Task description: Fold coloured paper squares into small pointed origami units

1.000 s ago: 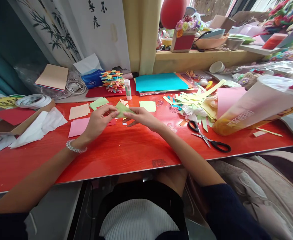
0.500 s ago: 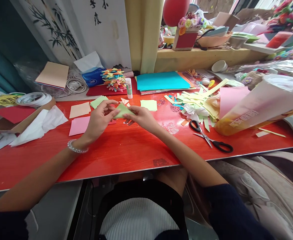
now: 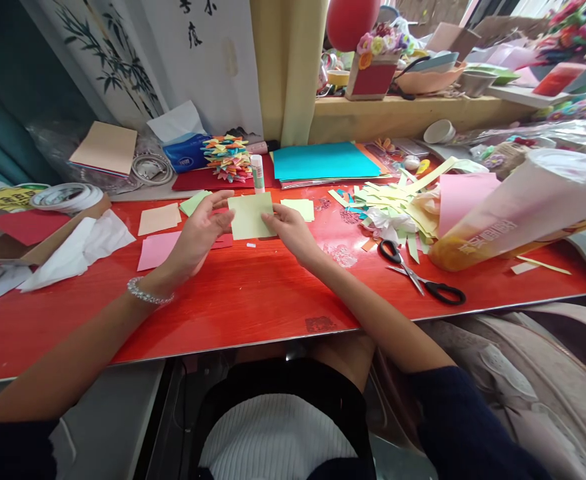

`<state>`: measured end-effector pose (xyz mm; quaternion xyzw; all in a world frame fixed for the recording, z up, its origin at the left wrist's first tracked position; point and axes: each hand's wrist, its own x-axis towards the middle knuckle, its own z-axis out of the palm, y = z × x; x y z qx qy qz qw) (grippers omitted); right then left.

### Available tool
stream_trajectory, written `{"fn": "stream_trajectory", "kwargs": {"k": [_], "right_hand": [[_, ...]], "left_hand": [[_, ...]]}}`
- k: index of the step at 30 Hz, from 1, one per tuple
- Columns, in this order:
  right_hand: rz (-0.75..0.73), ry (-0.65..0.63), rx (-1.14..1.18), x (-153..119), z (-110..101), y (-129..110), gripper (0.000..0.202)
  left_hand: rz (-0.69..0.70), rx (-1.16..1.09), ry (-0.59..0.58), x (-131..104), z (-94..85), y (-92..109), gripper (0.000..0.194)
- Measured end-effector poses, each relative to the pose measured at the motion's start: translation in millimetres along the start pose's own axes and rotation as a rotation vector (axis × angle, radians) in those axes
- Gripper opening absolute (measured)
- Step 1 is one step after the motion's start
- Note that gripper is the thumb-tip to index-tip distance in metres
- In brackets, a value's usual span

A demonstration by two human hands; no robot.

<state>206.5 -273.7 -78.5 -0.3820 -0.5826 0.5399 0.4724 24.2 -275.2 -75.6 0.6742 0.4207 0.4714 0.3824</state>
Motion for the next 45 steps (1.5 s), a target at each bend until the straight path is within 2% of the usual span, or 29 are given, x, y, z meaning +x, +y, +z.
{"fn": "stream_trajectory", "kwargs": {"k": [3,6,9,13,15,17,22,26,30,32,37,41,45], "right_hand": [[-0.019,0.012,0.045,-0.7,4.0,3.7,0.026],[-0.002,-0.024,0.064,-1.9,8.2,7.6,0.022],[0.021,-0.052,0.037,-2.9,11.0,9.5,0.021],[0.004,-0.089,0.029,-4.5,14.0,9.7,0.021],[-0.014,-0.101,0.046,-5.7,16.1,10.3,0.023],[-0.034,-0.120,0.073,-7.2,18.6,11.4,0.026],[-0.062,-0.193,0.091,-11.9,24.9,14.2,0.034],[-0.078,-0.179,-0.002,-13.3,25.7,15.9,0.037],[-0.066,-0.075,-0.110,-11.2,23.4,20.0,0.032],[-0.042,-0.044,-0.105,-10.0,22.8,21.5,0.027],[0.025,-0.118,0.009,-8.7,22.3,19.9,0.021],[0.008,-0.154,-0.005,-9.0,19.9,17.1,0.029],[-0.001,-0.140,-0.036,-10.7,18.8,12.7,0.032]], "left_hand": [[0.022,0.018,0.021,-2.2,1.2,-0.1,0.041],[0.099,0.140,0.056,-7.8,2.1,4.5,0.047],[0.111,0.272,0.123,-13.3,2.7,9.2,0.050],[0.213,0.468,0.191,-14.8,4.3,8.1,0.040],[0.316,0.562,0.161,-13.6,6.1,6.2,0.035],[0.370,0.588,0.062,-12.3,8.3,4.9,0.040],[0.245,0.344,-0.194,-14.8,13.8,7.2,0.058],[0.103,0.157,-0.281,-21.8,16.4,14.6,0.059],[0.002,-0.021,-0.333,-21.6,14.6,20.8,0.057],[-0.033,-0.092,-0.316,-17.5,11.6,21.2,0.056],[-0.091,-0.032,-0.115,-6.4,3.2,13.5,0.043],[-0.099,-0.077,-0.125,-5.0,1.7,9.2,0.032],[-0.107,-0.126,-0.078,-6.5,3.6,10.8,0.026]]}}
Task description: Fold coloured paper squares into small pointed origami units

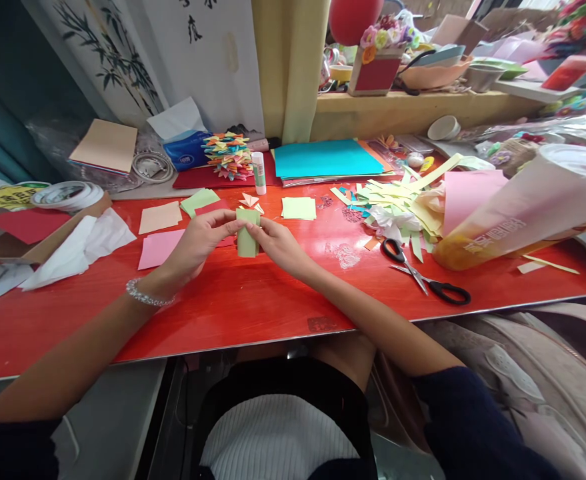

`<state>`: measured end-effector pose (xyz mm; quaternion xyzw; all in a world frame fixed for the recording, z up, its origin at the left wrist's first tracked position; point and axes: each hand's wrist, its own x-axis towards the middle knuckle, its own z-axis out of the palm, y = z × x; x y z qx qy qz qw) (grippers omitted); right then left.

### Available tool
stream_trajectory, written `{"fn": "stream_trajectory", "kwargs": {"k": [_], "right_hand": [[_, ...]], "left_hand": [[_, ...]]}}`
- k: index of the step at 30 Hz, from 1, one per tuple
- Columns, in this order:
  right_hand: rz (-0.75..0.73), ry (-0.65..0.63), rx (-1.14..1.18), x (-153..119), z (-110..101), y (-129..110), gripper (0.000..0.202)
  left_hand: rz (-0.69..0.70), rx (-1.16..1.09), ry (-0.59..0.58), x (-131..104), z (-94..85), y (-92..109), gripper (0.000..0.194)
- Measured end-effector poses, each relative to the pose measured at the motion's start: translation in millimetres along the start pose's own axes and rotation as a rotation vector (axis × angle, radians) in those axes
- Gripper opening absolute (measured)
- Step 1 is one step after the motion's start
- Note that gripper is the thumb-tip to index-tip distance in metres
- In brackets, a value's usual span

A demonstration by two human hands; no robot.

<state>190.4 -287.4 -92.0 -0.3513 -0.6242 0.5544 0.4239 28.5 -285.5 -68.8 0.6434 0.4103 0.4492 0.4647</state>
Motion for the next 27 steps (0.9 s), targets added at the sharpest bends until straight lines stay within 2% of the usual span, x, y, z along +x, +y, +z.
{"fn": "stream_trajectory", "kwargs": {"k": [6,16,22,27], "right_hand": [[0.000,0.002,0.072,-0.5,1.6,-2.0,0.028],[-0.011,0.046,-0.119,0.1,-0.9,1.7,0.040],[-0.026,-0.011,-0.063,0.1,-1.7,1.3,0.040],[-0.036,0.042,-0.264,0.8,-4.6,2.0,0.042]], "left_hand": [[0.010,-0.032,0.000,-0.7,2.1,-4.1,0.024],[0.006,-0.004,0.036,-1.7,5.4,-7.2,0.023],[0.028,0.047,0.085,-1.8,3.5,-6.4,0.021],[0.057,0.141,0.139,-1.0,-0.1,-9.2,0.021]]}}
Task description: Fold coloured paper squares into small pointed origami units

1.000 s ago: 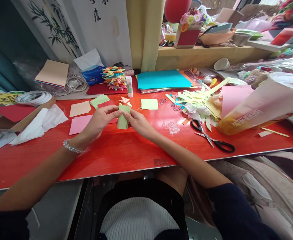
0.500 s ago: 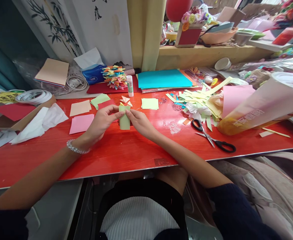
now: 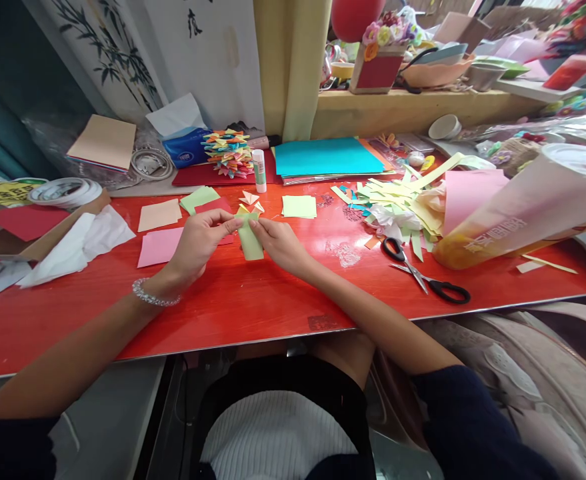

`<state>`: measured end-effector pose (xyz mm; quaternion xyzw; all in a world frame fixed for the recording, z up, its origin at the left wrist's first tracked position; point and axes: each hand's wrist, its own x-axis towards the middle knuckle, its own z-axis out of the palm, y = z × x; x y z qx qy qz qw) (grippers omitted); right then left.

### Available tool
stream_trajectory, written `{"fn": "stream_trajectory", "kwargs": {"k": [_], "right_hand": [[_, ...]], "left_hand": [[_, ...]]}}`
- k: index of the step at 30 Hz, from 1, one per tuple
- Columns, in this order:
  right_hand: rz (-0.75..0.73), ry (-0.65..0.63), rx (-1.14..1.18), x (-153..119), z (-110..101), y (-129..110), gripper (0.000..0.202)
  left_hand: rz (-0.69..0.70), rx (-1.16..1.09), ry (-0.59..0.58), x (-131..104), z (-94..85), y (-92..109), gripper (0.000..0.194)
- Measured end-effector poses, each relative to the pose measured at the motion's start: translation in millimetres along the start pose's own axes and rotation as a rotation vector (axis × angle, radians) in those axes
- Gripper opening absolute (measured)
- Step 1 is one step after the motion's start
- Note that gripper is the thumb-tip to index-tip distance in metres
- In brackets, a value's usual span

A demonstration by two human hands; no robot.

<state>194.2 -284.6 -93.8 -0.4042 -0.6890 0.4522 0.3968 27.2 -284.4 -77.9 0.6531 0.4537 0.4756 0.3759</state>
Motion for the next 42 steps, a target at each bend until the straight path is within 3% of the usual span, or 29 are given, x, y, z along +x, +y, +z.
{"fn": "stream_trajectory", "kwargs": {"k": [7,10,15,20,23,27,28,29,32,34,37,42], "right_hand": [[-0.139,0.105,0.003,0.0,-7.4,-13.1,0.021],[-0.160,0.105,-0.129,-1.4,-7.9,-14.8,0.017],[-0.150,0.139,-0.437,-2.8,-6.8,-11.5,0.021],[-0.133,0.203,-0.476,1.2,-7.3,-10.4,0.020],[-0.131,0.258,-0.400,9.5,-24.3,-6.9,0.022],[-0.123,0.565,-0.135,19.2,-59.9,-3.9,0.025],[-0.107,0.552,-0.063,19.5,-64.3,-4.8,0.025],[-0.078,0.458,-0.007,18.9,-65.3,-6.4,0.028],[-0.033,0.043,-0.066,13.3,-51.4,-11.2,0.039],[-0.078,-0.112,-0.159,9.6,-38.0,-11.7,0.038],[-0.089,-0.134,-0.174,8.9,-28.3,-7.6,0.036],[-0.005,0.036,-0.125,14.3,-34.5,-2.4,0.039]], "left_hand": [[0.056,0.192,-0.105,-2.0,-1.9,8.7,0.026],[0.045,0.250,-0.163,-6.5,1.2,9.9,0.026],[0.029,0.183,-0.197,-12.3,9.2,2.6,0.025],[-0.014,0.120,-0.200,-10.7,13.6,-3.8,0.031],[-0.002,0.095,-0.226,-12.9,16.6,-3.9,0.033],[-0.034,0.126,-0.303,-21.3,22.6,-1.0,0.034],[-0.047,0.127,-0.304,-22.8,23.6,-0.3,0.034],[-0.055,0.131,-0.289,-23.7,24.1,0.2,0.035],[-0.053,0.157,-0.225,-22.7,23.0,-0.2,0.037],[-0.051,0.173,-0.198,-20.8,21.6,-1.5,0.037],[-0.060,0.204,-0.200,-18.7,21.2,-4.2,0.033],[-0.065,0.038,-0.277,-16.5,23.3,-10.2,0.018]]}}
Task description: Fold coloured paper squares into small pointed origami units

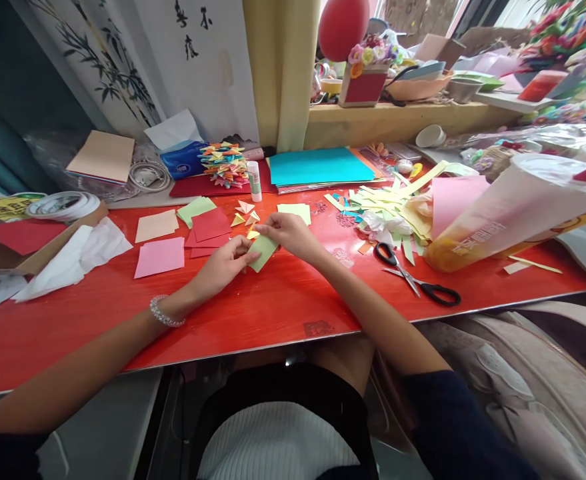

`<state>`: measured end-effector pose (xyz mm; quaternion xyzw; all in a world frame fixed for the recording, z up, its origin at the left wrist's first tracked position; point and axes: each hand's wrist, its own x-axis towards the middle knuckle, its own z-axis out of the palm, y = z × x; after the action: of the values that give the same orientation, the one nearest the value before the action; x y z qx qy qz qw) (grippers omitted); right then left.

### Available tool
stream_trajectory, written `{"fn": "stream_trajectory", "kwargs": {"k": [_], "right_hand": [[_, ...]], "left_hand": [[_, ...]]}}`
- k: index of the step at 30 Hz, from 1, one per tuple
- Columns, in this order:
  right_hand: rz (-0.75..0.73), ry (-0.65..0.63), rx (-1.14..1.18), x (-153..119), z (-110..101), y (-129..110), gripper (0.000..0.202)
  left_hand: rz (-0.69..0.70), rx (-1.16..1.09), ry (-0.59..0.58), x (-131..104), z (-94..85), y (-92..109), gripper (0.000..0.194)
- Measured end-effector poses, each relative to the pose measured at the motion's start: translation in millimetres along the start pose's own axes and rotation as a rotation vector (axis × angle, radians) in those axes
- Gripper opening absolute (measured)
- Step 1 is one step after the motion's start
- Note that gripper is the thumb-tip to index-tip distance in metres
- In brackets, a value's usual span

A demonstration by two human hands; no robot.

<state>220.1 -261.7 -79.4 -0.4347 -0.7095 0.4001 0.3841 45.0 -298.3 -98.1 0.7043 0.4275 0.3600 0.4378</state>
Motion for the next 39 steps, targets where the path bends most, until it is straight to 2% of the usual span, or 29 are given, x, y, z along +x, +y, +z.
{"fn": "stream_trajectory", "kwargs": {"k": [2,7,12,14,19,25,27,29,31,33,36,39], "right_hand": [[0.042,0.029,0.065,0.6,-2.0,-1.3,0.040],[0.056,-0.057,0.188,-0.7,-2.7,-4.4,0.037],[0.051,0.047,0.075,1.0,-1.3,1.2,0.039],[0.077,0.051,0.094,1.8,-2.4,1.8,0.038],[0.200,-0.122,0.277,1.0,-12.5,-2.7,0.032],[0.203,-0.196,0.298,-2.3,-14.4,-7.7,0.027],[0.196,-0.168,0.241,-2.4,-11.0,-7.6,0.029],[0.175,-0.093,0.144,-2.4,-6.1,-6.8,0.035],[0.126,-0.021,0.052,-3.2,-0.2,-6.2,0.040],[0.073,0.017,-0.005,-4.8,5.6,-6.1,0.043],[0.017,0.003,-0.032,-7.3,11.3,-7.4,0.044],[-0.030,-0.029,-0.012,-8.3,10.8,-9.6,0.045]], "left_hand": [[-0.054,-0.078,0.012,1.4,-0.5,-1.8,0.020],[-0.204,-0.223,0.060,3.7,-3.0,-0.4,0.025],[-0.236,-0.267,-0.059,4.0,-3.4,1.7,0.017],[-0.232,-0.299,-0.058,3.7,-3.4,2.1,0.015],[-0.190,-0.358,-0.002,3.5,-4.0,2.7,0.013],[-0.197,-0.242,-0.039,3.4,-5.4,-1.6,0.020],[-0.198,-0.144,-0.029,2.9,-6.5,-1.0,0.020],[-0.122,0.059,0.069,2.0,-7.8,2.0,0.018],[0.029,0.311,0.200,0.9,-9.1,6.4,0.035],[0.161,0.495,0.252,-0.4,-9.8,10.6,0.053],[0.200,0.528,0.159,-1.6,-10.2,13.9,0.053],[0.142,0.340,0.045,-1.0,-11.2,14.3,0.042]]}}
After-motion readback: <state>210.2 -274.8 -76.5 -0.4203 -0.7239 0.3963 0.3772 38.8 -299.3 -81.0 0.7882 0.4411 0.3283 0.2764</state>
